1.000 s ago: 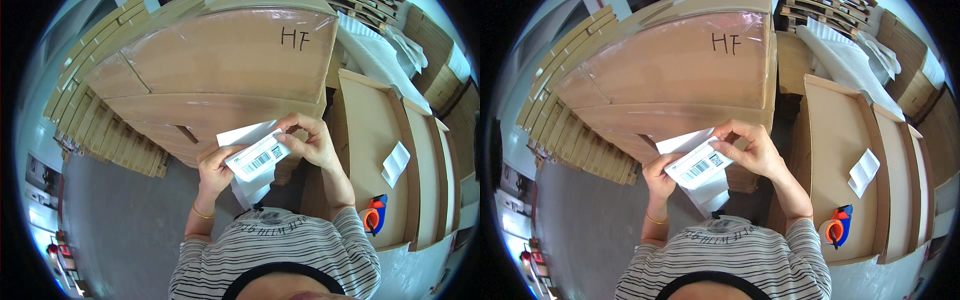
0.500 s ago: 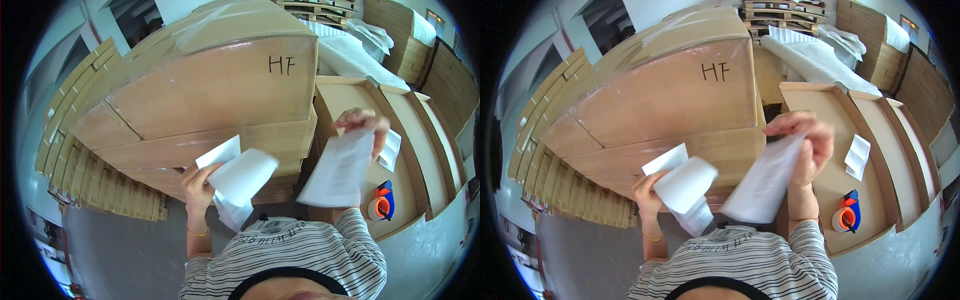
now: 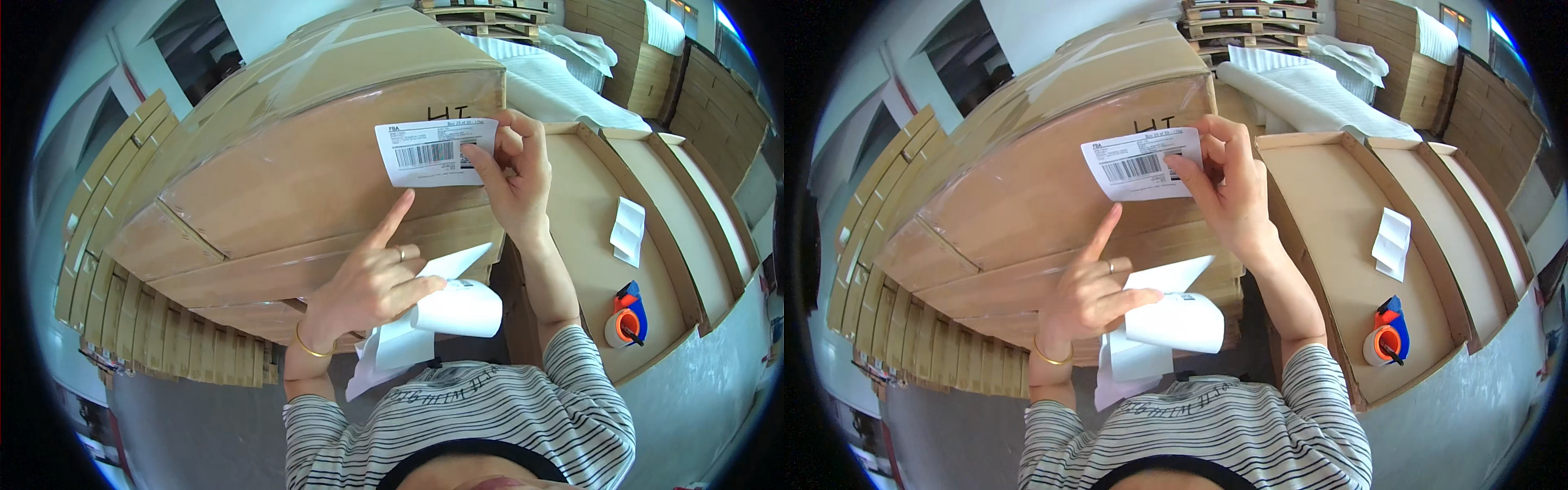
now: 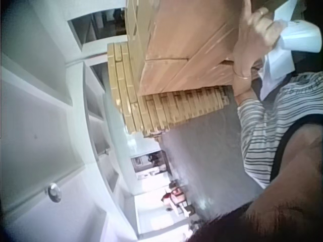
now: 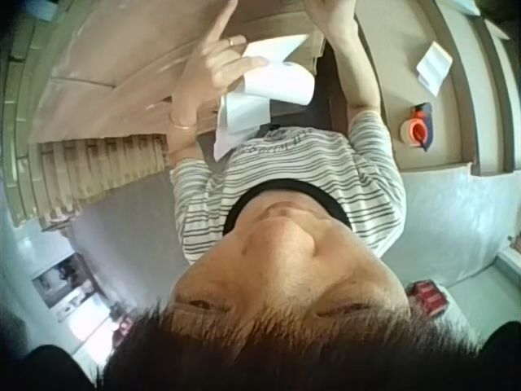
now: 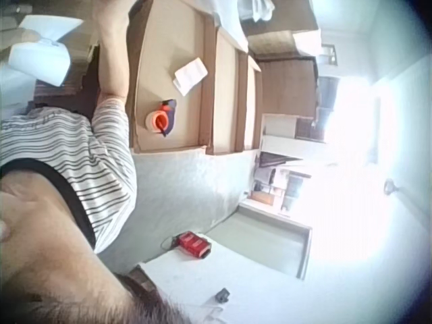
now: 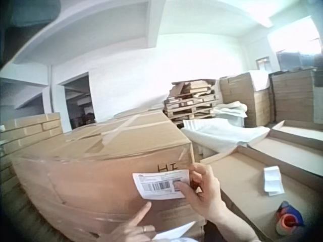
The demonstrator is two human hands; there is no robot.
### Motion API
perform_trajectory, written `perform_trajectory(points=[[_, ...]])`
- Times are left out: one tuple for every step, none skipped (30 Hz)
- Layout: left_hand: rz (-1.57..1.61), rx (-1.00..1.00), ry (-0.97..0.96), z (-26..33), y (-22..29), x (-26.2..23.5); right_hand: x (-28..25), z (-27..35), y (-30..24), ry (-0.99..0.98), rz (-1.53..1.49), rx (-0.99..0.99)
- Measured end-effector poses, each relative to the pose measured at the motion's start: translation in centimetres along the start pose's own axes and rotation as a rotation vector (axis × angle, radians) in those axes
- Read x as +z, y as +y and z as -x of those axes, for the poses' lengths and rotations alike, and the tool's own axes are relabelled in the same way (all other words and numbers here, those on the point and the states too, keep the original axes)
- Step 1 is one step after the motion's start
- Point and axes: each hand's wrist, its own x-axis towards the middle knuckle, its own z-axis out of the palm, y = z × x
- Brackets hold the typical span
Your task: The person separates strips of shipping labels, peels labels from their backing, and sticks them onto cardboard boxes by hand.
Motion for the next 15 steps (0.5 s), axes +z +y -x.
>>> perform_trajectory(points=[[-0.004, 0.030, 0.005, -0.3, -0.5, 0.1, 0.2, -0.2, -0.2, 0.018, 0.041, -0.013], [-0.016, 0.037, -0.017, -0.8, -0.9, -0.1, 0.3, -0.4, -0.2, 0.020, 0.042, -0.012], [-0.015, 0.039, -0.018, -1.1, -1.3, -0.1, 0.5, -0.5, -0.3, 0.027, 0.061, -0.022], [-0.009, 0.031, 0.000, -1.4, -1.7, 0.1, 0.5, -0.6, -0.2, 0.036, 0.086, -0.032], [-0.003, 0.023, 0.018, -1.7, -2.1, 0.3, 0.5, -0.6, -0.1, 0.039, 0.092, -0.030], [0.001, 0.018, 0.014, -1.8, -2.3, 0.3, 0.5, -0.5, 0.0, 0.038, 0.114, -0.033], [0.004, 0.021, 0.013, -1.9, -2.5, 0.3, 0.6, -0.5, 0.0, 0.037, 0.132, -0.036], [-0.014, 0.025, -0.008, -1.9, -2.7, 0.2, 0.6, -0.5, 0.0, 0.039, 0.134, -0.035], [-0.033, 0.028, -0.028, -1.9, -2.8, 0.2, 0.7, -0.5, -0.1, 0.043, 0.155, -0.050], [-0.029, 0.031, -0.028, -2.0, -2.8, 0.3, 0.8, -0.5, -0.2, 0.047, 0.178, -0.064], [-0.028, 0.028, -0.014, -2.0, -2.9, 0.5, 0.8, -0.6, -0.2, 0.048, 0.182, -0.063], [-0.027, 0.025, 0.000, -2.0, -2.9, 0.6, 0.9, -0.6, -0.1, 0.052, 0.186, -0.080], [-0.025, 0.027, 0.000, -1.9, -3.0, 0.6, 0.9, -0.7, -0.1, 0.055, 0.190, -0.098], [-0.031, 0.024, 0.005, -1.8, -3.1, 0.8, 0.9, -0.7, -0.1, 0.056, 0.192, -0.097], [-0.037, 0.021, 0.009, -1.8, -3.2, 0.8, 1.0, -0.7, -0.1, 0.059, 0.212, -0.108]])
